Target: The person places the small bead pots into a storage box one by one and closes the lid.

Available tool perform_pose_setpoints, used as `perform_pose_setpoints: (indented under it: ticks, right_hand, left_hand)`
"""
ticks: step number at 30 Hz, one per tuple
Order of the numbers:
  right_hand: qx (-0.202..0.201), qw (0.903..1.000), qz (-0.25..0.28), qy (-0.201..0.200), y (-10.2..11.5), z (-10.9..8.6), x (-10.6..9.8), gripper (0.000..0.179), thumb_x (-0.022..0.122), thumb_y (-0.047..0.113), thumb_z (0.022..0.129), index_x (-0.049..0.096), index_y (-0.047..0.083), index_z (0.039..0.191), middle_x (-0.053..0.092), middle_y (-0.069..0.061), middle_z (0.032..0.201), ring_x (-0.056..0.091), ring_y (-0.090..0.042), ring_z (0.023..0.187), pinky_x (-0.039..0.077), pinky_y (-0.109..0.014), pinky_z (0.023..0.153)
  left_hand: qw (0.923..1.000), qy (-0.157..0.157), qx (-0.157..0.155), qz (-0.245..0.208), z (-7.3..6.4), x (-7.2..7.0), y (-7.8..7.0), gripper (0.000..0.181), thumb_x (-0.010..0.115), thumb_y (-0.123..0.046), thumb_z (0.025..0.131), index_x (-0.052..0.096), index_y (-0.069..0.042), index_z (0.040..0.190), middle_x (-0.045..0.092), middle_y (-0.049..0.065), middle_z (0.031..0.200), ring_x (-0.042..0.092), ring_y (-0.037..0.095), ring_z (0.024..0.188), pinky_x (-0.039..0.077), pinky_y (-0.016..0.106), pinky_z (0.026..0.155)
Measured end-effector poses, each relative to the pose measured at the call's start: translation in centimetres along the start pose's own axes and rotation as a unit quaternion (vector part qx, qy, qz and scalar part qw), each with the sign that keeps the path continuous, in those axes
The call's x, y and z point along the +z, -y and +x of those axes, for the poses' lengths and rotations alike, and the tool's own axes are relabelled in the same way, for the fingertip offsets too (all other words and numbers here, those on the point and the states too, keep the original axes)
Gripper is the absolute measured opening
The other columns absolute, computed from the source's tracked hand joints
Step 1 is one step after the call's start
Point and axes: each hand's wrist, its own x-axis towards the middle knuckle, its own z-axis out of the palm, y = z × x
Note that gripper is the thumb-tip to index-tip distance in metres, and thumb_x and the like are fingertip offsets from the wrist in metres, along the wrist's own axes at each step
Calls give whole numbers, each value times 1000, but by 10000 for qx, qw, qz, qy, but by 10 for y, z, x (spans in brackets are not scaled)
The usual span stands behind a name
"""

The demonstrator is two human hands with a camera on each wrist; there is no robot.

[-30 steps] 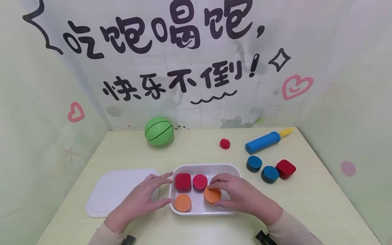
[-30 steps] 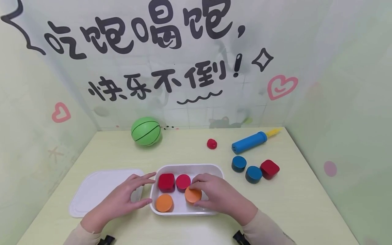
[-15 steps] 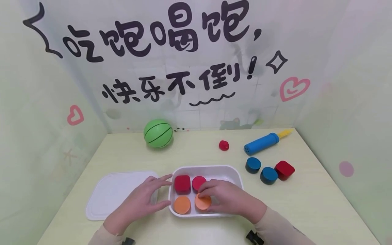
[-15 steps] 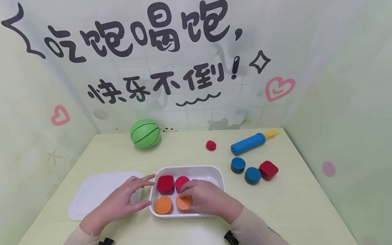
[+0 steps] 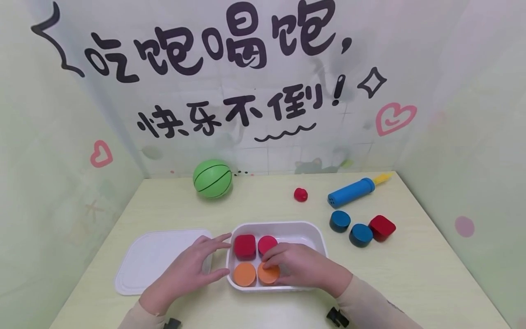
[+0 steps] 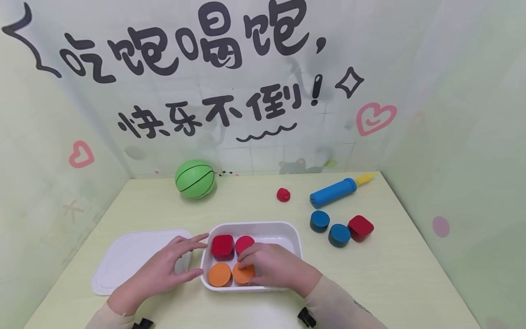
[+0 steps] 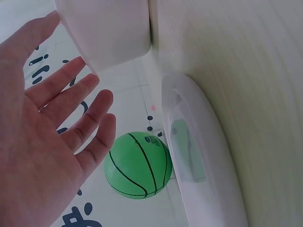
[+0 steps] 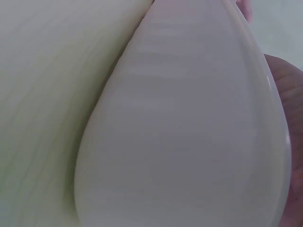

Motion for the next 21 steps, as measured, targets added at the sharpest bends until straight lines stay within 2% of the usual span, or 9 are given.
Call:
perform_pose_setpoints:
  ticks: [10, 15, 21]
  right_hand:
    - [107, 9999, 2, 39, 1, -3, -3, 40, 86, 33, 86, 76, 27, 124, 70, 10, 130, 62, -11, 122, 56, -28, 101]
    - [263, 9995, 145, -74, -1, -18, -10, 39, 85, 25, 86, 76, 25, 124, 69, 7, 131, 62, -14, 122, 57, -32, 100]
    - [472, 9972, 145, -567, -15, -45, -22, 37, 86, 23, 85, 76, 23, 121, 69, 4, 129, 64, -16, 119, 60, -31, 93]
  left_hand:
    - [10000, 26, -45, -27, 0, 0, 0, 58, 77, -56, 88, 66, -28, 137, 52, -15, 155, 54, 4, 112, 58, 36, 92]
    - [10000, 42, -28, -24, 0, 0, 0, 58, 76, -56, 88, 66, -28, 137, 52, -14, 156, 54, 4, 112, 58, 36, 92]
    - [10000, 53, -25, -12, 0, 0, 1, 57, 76, -56, 88, 66, -28, 137, 51, -15, 156, 54, 4, 112, 58, 36, 92]
